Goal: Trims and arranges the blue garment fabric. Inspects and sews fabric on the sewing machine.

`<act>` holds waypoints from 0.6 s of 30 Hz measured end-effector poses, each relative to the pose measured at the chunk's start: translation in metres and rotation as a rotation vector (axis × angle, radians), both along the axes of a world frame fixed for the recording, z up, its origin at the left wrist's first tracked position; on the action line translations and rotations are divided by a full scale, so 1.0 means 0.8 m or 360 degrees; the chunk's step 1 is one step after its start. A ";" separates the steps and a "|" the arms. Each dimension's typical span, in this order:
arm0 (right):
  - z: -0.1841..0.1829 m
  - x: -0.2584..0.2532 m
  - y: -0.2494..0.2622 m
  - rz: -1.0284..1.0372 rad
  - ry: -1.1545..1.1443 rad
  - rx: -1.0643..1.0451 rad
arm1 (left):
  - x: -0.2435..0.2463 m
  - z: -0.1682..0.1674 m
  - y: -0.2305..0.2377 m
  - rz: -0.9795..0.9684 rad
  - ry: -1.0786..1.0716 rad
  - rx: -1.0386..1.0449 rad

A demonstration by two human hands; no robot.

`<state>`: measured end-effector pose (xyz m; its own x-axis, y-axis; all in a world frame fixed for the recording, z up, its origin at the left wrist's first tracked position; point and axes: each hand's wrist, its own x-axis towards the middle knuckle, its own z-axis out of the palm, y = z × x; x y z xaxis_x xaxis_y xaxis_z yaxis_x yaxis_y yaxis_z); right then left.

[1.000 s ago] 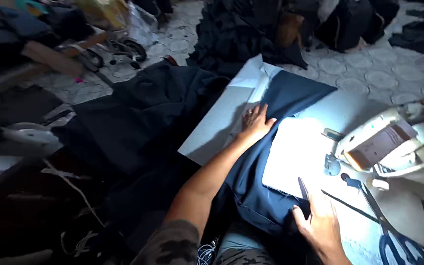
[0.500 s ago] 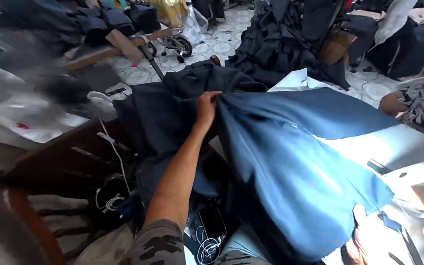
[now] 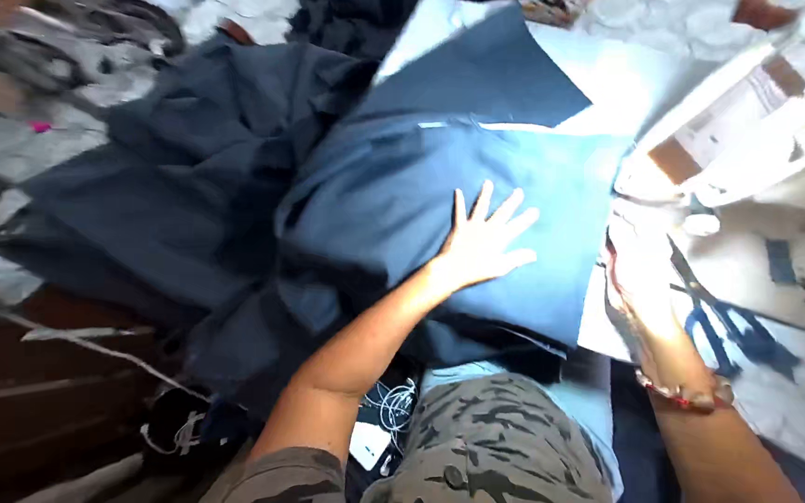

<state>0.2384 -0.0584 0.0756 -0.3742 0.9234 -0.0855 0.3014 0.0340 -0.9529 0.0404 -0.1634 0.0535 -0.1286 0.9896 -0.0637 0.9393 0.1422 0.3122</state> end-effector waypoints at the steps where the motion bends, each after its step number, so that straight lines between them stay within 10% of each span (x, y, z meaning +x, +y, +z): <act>1: 0.002 0.018 -0.007 0.0064 -0.0118 0.0252 | -0.004 -0.003 0.012 -0.0033 0.0039 0.0023; 6: -0.025 0.061 -0.066 0.0399 -0.0376 0.1161 | -0.021 0.007 0.043 -0.0166 0.0040 -0.0043; 13: -0.061 0.057 -0.100 0.0343 -0.0630 0.1294 | 0.052 0.021 -0.012 -0.0073 -0.0123 0.0432; 18: -0.046 0.042 -0.067 0.0436 -0.0578 0.1212 | 0.045 0.005 0.009 0.0185 0.0103 -0.0100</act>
